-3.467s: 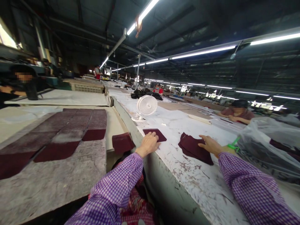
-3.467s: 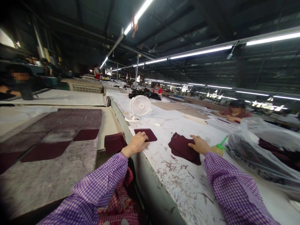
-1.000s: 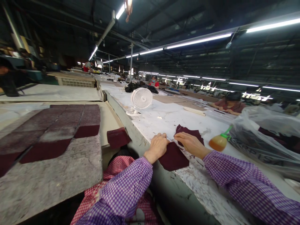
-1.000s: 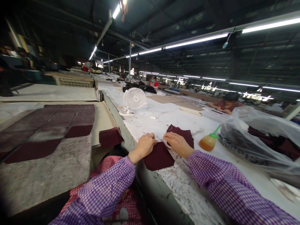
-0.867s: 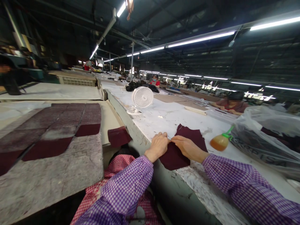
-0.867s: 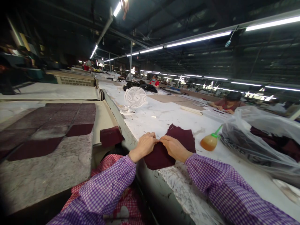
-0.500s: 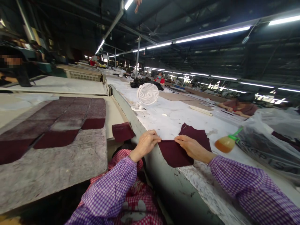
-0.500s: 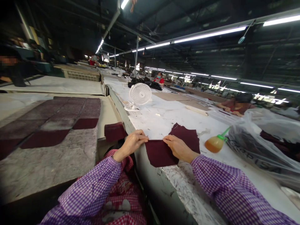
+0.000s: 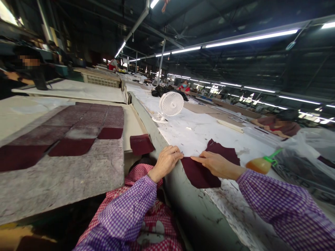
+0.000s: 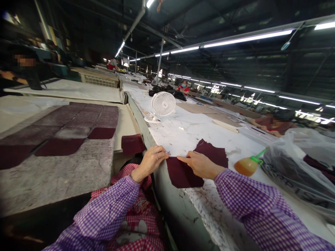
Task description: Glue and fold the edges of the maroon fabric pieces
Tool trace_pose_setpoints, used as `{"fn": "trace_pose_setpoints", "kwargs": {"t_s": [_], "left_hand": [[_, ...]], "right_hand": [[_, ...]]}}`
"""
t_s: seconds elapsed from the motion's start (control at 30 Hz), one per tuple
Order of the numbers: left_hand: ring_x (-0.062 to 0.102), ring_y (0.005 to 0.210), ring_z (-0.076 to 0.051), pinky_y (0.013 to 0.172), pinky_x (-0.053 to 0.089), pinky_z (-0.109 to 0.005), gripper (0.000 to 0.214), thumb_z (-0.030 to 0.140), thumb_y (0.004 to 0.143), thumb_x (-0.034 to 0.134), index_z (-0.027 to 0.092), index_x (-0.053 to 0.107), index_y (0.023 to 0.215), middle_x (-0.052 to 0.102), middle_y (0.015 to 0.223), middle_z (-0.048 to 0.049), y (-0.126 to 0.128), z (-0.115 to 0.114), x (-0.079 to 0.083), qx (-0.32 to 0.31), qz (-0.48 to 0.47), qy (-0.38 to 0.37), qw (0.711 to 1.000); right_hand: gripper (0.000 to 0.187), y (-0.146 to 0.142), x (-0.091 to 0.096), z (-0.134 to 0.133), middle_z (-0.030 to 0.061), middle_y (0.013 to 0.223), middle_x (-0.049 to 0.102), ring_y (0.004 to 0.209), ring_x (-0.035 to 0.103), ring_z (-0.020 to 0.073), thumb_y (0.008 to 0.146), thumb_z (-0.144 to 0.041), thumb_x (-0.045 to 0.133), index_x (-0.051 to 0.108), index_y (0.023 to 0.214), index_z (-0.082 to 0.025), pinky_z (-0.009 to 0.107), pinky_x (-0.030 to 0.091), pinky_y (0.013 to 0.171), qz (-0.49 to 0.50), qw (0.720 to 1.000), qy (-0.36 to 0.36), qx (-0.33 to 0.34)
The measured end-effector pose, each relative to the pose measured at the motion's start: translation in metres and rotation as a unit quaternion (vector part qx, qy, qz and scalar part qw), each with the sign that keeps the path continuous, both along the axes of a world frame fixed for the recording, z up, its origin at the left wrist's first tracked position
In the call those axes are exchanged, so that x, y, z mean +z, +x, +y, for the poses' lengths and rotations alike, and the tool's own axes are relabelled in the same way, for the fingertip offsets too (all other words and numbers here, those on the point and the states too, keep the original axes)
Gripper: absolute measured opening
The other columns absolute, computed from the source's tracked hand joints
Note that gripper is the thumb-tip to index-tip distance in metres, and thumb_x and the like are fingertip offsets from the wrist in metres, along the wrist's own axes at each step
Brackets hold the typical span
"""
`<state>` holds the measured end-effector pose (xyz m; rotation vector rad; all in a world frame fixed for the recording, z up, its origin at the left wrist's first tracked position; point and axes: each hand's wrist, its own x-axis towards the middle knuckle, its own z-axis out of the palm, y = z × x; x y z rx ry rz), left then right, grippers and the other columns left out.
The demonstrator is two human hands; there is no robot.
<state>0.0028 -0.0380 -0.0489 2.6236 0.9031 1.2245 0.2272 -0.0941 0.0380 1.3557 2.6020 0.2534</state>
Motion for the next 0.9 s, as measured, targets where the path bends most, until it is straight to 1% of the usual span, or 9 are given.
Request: {"fn": "trace_pose_setpoints", "kwargs": {"t_s": [0.1, 0.23, 0.37, 0.47, 0.57, 0.67, 0.73, 0.8, 0.9], "left_hand": [[0.051, 0.086, -0.016, 0.076, 0.037, -0.029, 0.032, 0.034, 0.094, 0.038, 0.022, 0.067, 0.092, 0.06, 0.089, -0.0039, 0.0, 0.001, -0.003, -0.007, -0.019, 0.018, 1.0], [0.052, 0.085, -0.016, 0.075, 0.04, -0.029, 0.03, 0.032, 0.094, 0.039, 0.02, 0.067, 0.092, 0.062, 0.09, -0.0048, -0.004, 0.003, -0.006, -0.038, -0.056, 0.042, 0.997], [0.054, 0.087, -0.017, 0.077, 0.043, -0.03, 0.029, 0.03, 0.094, 0.04, 0.02, 0.067, 0.096, 0.064, 0.096, -0.0058, -0.015, 0.002, -0.006, -0.071, -0.076, 0.02, 0.994], [0.054, 0.089, -0.018, 0.08, 0.043, -0.032, 0.028, 0.029, 0.094, 0.04, 0.019, 0.065, 0.098, 0.064, 0.096, -0.0059, -0.018, -0.006, -0.002, -0.052, -0.094, -0.001, 0.994], [0.051, 0.095, -0.019, 0.086, 0.041, -0.035, 0.027, 0.028, 0.093, 0.041, 0.017, 0.063, 0.102, 0.062, 0.102, -0.0069, -0.015, -0.016, 0.005, -0.033, -0.099, 0.01, 0.995], [0.05, 0.096, -0.02, 0.086, 0.041, -0.036, 0.025, 0.029, 0.093, 0.042, 0.018, 0.064, 0.098, 0.063, 0.102, -0.0065, -0.008, -0.022, 0.009, -0.064, -0.068, 0.018, 0.995], [0.051, 0.094, -0.019, 0.085, 0.041, -0.035, 0.025, 0.03, 0.093, 0.042, 0.018, 0.065, 0.094, 0.064, 0.099, -0.0056, -0.007, -0.023, 0.01, -0.077, -0.063, 0.007, 0.995], [0.052, 0.094, -0.019, 0.085, 0.042, -0.035, 0.026, 0.031, 0.093, 0.042, 0.018, 0.064, 0.097, 0.065, 0.098, -0.0053, -0.011, -0.022, 0.012, -0.077, -0.077, -0.01, 0.994], [0.054, 0.096, -0.017, 0.089, 0.042, -0.033, 0.028, 0.033, 0.092, 0.043, 0.019, 0.061, 0.107, 0.065, 0.101, -0.0054, -0.027, -0.016, 0.016, -0.047, -0.096, -0.03, 0.994]], "right_hand": [[0.052, -0.013, 0.007, 0.001, 0.0063, 0.081, 0.054, 0.068, 0.051, 0.0161, 0.088, -0.014, 0.036, 0.04, 0.137, -0.031, 0.027, 0.039, 0.063, -0.055, 0.998, -0.002, -0.003], [0.056, -0.03, 0.014, 0.001, 0.006, 0.082, 0.053, 0.062, 0.05, 0.014, 0.088, -0.013, 0.036, 0.034, 0.14, -0.035, 0.026, 0.035, 0.058, -0.106, 0.994, -0.003, -0.019], [0.063, -0.033, 0.013, -0.003, 0.0055, 0.085, 0.052, 0.059, 0.05, 0.0134, 0.087, -0.009, 0.034, 0.029, 0.14, -0.042, 0.026, 0.034, 0.057, -0.12, 0.993, 0.016, -0.013], [0.058, -0.025, 0.01, 0.0, 0.0058, 0.09, 0.053, 0.067, 0.053, 0.0154, 0.089, -0.014, 0.037, 0.029, 0.14, -0.04, 0.027, 0.038, 0.062, -0.07, 0.997, 0.019, -0.02], [0.053, -0.015, 0.007, 0.011, 0.0058, 0.093, 0.055, 0.08, 0.055, 0.0182, 0.087, -0.025, 0.047, 0.035, 0.138, -0.028, 0.03, 0.042, 0.074, 0.028, 0.998, -0.012, -0.06], [0.035, -0.009, 0.006, 0.022, 0.0043, 0.087, 0.059, 0.084, 0.054, 0.0192, 0.082, -0.031, 0.055, 0.055, 0.114, -0.019, 0.032, 0.042, 0.079, 0.109, 0.986, -0.079, -0.101], [0.023, -0.008, 0.006, 0.024, 0.0053, 0.087, 0.059, 0.085, 0.053, 0.0197, 0.08, -0.036, 0.056, 0.059, 0.093, -0.017, 0.032, 0.041, 0.08, 0.144, 0.98, -0.093, -0.097], [0.026, -0.004, 0.009, 0.02, 0.0063, 0.087, 0.059, 0.082, 0.053, 0.0196, 0.082, -0.042, 0.053, 0.058, 0.082, -0.017, 0.032, 0.042, 0.077, 0.177, 0.976, -0.094, -0.081], [0.036, 0.013, 0.02, 0.013, 0.0058, 0.084, 0.062, 0.076, 0.055, 0.0194, 0.085, -0.051, 0.045, 0.058, 0.085, -0.018, 0.032, 0.044, 0.07, 0.239, 0.962, -0.092, -0.092]]}}
